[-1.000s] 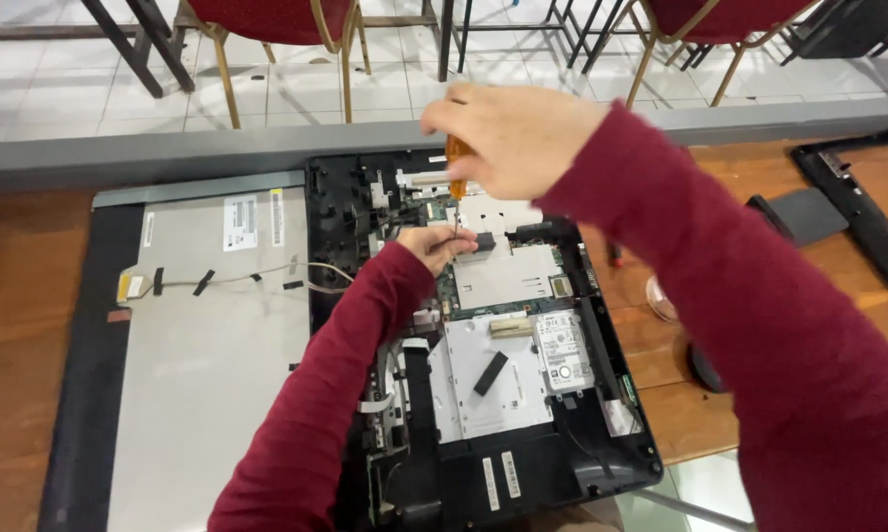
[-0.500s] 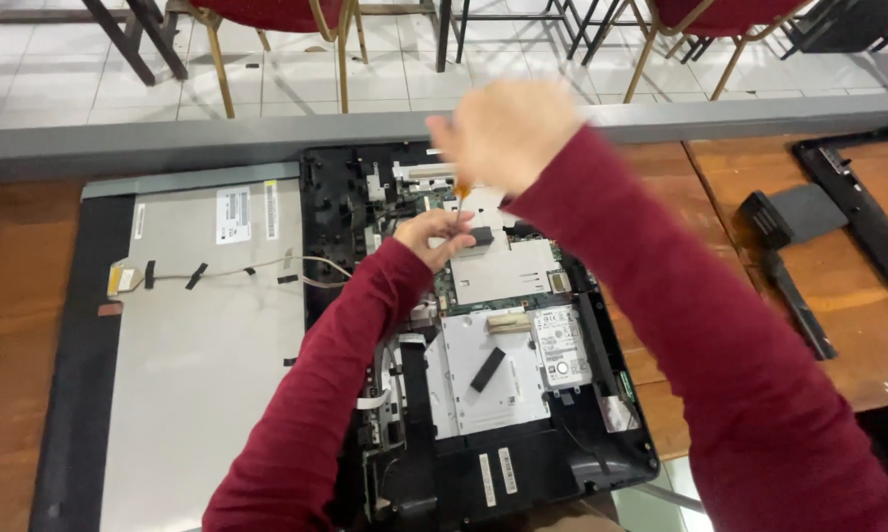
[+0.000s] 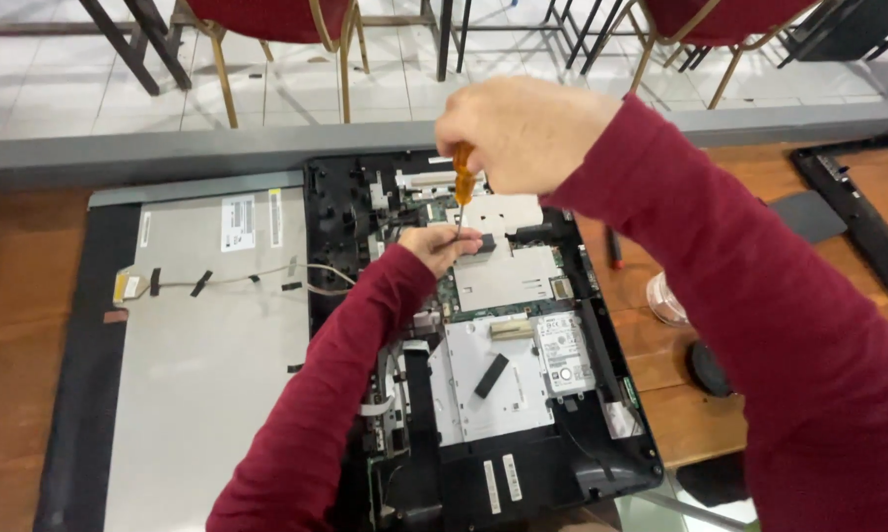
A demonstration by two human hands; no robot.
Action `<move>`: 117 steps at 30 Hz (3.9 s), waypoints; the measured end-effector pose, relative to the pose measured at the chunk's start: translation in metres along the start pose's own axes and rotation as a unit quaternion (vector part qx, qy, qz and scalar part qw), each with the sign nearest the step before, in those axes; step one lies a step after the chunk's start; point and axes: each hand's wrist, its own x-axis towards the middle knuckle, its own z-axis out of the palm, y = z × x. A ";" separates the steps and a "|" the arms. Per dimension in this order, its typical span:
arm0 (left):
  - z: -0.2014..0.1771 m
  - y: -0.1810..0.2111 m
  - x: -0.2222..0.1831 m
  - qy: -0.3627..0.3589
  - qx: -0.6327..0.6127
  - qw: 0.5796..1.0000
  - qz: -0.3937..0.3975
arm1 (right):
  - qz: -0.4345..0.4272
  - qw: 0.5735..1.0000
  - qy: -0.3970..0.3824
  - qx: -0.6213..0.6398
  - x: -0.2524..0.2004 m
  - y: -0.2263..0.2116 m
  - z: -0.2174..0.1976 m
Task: Securing internal components and metal shields of a computer using a screwdriver and screws.
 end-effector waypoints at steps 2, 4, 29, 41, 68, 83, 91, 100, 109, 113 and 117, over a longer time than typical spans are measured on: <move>-0.001 0.003 -0.004 0.011 -0.025 1.000 -0.014 | -0.005 1.000 0.006 -0.011 0.005 0.000 0.000; -0.001 -0.003 -0.002 0.018 -0.001 1.000 0.015 | 0.030 0.998 0.035 0.037 0.007 -0.004 -0.002; -0.001 -0.004 -0.004 0.003 0.038 0.998 0.059 | -0.210 0.648 0.049 0.731 0.072 0.016 0.094; -0.002 -0.024 -0.004 0.057 0.103 0.992 0.040 | 0.048 0.572 0.579 0.579 0.075 -0.014 0.115; -0.035 0.005 -0.016 0.107 0.509 0.830 0.201 | -0.044 0.594 0.499 0.629 0.005 -0.002 0.119; -0.034 0.014 -0.010 0.003 0.512 0.850 0.122 | -0.023 0.526 0.657 0.540 -0.186 0.024 0.127; -0.036 0.012 -0.009 0.003 0.475 0.873 0.108 | -0.058 0.519 0.639 0.565 -0.163 0.031 0.133; -0.035 -0.024 -0.009 0.113 0.483 0.846 0.197 | -0.146 0.594 0.524 0.593 -0.081 0.029 0.127; -0.036 -0.036 -0.008 0.115 0.528 0.826 0.161 | -0.117 0.679 0.559 0.461 0.008 0.031 0.145; -0.036 -0.038 -0.006 0.110 0.519 0.832 0.164 | -0.106 0.683 0.551 0.467 0.014 0.030 0.146; -0.037 -0.054 -0.001 0.112 0.506 0.837 0.177 | -0.114 0.682 0.542 0.477 0.017 0.031 0.149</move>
